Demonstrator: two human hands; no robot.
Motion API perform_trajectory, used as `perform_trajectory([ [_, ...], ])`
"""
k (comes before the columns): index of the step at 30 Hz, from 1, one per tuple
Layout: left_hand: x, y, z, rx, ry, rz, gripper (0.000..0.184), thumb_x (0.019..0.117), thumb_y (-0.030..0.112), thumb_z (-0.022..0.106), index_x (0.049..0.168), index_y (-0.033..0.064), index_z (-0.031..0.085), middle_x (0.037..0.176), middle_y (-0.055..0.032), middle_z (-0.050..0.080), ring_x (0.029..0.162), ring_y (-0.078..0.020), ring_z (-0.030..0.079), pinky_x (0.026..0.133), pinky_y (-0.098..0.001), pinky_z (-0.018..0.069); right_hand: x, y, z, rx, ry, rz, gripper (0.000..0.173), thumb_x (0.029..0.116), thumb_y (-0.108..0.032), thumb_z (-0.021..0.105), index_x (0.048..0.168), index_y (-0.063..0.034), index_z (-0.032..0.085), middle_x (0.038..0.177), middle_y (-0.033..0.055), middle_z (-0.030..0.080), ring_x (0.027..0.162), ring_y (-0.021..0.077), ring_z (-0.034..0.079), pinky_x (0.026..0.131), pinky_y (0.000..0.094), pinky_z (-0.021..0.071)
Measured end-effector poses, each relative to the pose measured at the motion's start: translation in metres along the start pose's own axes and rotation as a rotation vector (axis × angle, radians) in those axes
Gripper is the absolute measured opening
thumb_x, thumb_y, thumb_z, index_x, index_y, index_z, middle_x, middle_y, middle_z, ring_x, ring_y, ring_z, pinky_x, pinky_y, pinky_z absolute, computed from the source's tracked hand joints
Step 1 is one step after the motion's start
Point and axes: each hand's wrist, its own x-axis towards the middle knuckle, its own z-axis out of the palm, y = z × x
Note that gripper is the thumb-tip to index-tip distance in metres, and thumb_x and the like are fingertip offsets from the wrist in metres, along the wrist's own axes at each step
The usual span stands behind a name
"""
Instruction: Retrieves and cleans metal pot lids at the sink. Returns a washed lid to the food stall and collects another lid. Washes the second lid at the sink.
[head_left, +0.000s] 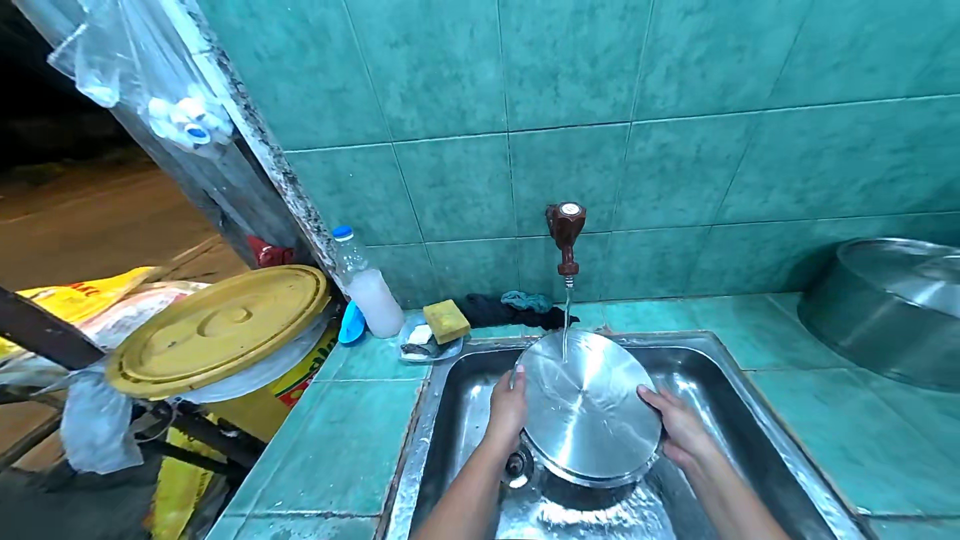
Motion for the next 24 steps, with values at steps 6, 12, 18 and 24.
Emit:
perform_trajectory([
  [6, 0.006, -0.014, 0.006, 0.138, 0.034, 0.049, 0.062, 0.1137, 0.037, 0.024, 0.126, -0.0106, 0.062, 0.126, -0.0302, 0.062, 0.121, -0.0358, 0.060, 0.105, -0.0517, 0.0451, -0.031, -0.027, 0.001, -0.073, -0.036, -0.130, 0.025, 0.1043, -0.003, 0.052, 0.128, 0.0042, 0.055, 0.102, 0.0152, 0.071, 0.086, 0.0199, 0.072, 0.076, 0.0358, 0.0624],
  [12, 0.013, 0.030, 0.008, 0.383, -0.218, 0.192, 0.048, 0.1115, 0.030, 0.040, 0.149, 0.0012, 0.047, 0.138, -0.0272, 0.057, 0.120, -0.0395, 0.061, 0.100, -0.0570, 0.0491, -0.065, -0.067, -0.017, -0.486, 0.024, -0.386, 0.026, 0.1012, -0.009, 0.060, 0.124, 0.0026, 0.061, 0.106, 0.0142, 0.069, 0.096, 0.0171, 0.068, 0.088, 0.0357, 0.0564],
  [18, 0.013, 0.160, 0.008, 0.316, -0.057, 0.676, 0.069, 0.1033, 0.034, 0.060, 0.158, 0.0030, 0.032, 0.153, -0.0286, 0.042, 0.137, -0.0460, 0.046, 0.109, -0.0639, 0.0402, -0.109, -0.092, -0.044, -0.997, 0.108, -0.529, 0.023, 0.1045, -0.022, 0.058, 0.119, -0.0038, 0.063, 0.081, 0.0101, 0.063, 0.072, 0.0215, 0.062, 0.072, 0.0437, 0.0537],
  [24, 0.022, 0.245, 0.045, 0.366, -0.025, 0.855, 0.078, 0.0961, 0.038, 0.071, 0.156, 0.0031, 0.035, 0.143, -0.0347, 0.047, 0.130, -0.0499, 0.051, 0.105, -0.0667, 0.0415, -0.157, -0.092, -0.061, -1.117, 0.159, -0.547, 0.027, 0.1061, -0.025, 0.054, 0.120, -0.0032, 0.062, 0.081, 0.0135, 0.064, 0.076, 0.0273, 0.066, 0.075, 0.0479, 0.0555],
])
